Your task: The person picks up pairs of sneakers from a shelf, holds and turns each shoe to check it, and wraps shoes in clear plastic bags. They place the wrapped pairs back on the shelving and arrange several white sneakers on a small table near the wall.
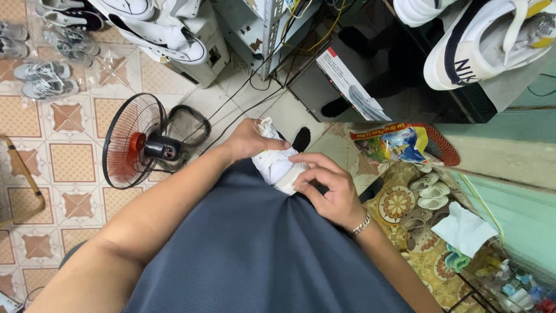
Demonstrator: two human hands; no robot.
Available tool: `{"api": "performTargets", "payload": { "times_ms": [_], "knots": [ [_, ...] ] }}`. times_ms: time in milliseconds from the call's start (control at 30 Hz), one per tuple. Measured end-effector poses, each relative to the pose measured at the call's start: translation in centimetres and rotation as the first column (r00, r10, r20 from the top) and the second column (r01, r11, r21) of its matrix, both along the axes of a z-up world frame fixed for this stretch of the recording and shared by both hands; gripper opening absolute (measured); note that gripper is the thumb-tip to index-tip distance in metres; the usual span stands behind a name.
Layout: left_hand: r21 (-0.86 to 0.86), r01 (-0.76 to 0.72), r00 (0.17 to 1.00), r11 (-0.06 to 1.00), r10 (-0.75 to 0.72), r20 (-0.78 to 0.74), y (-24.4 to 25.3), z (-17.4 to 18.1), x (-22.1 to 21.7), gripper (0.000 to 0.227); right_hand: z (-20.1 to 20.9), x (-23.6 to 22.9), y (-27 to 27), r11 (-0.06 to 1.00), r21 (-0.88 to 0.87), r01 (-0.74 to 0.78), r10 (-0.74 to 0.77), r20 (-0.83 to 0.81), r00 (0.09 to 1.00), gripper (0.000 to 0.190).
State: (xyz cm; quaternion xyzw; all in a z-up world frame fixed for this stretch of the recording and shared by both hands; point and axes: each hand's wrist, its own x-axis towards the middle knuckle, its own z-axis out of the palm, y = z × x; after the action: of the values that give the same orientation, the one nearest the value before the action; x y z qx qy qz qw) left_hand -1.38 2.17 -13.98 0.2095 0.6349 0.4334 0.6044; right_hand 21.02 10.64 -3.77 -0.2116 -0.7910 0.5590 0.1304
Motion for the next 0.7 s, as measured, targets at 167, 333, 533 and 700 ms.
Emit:
{"api": "performTargets", "payload": {
  "times_ms": [167, 333, 533, 700],
  "knots": [
    [-0.091, 0.047, 0.996, 0.995, -0.053, -0.066, 0.0, -0.1, 0.2, 0.042, -1.9, 0.8, 0.4, 0.992, 0.115, 0.061, -0.059, -0.022, 0.998, 0.011],
    [-0.135, 0.052, 0.998, 0.989, -0.056, -0.025, -0.3, -0.4, 0.3, 0.046, 0.2, 0.1, -0.3, 0.984, 0.157, -0.085, 0.097, -0.071, 0.993, 0.011],
    [-0.215, 0.062, 0.996, 0.975, -0.076, -0.055, 0.1, -0.9, 0.2, 0.049, -1.3, 0.5, 0.1, 0.996, 0.079, 0.049, -0.046, -0.032, 0.998, 0.007],
    [-0.240, 0.061, 0.996, 0.969, -0.074, -0.043, -0.2, -1.0, 0.5, 0.049, -1.5, 0.6, 0.0, 0.971, 0.235, -0.049, 0.067, -0.070, 0.995, 0.007]
  ]
}}
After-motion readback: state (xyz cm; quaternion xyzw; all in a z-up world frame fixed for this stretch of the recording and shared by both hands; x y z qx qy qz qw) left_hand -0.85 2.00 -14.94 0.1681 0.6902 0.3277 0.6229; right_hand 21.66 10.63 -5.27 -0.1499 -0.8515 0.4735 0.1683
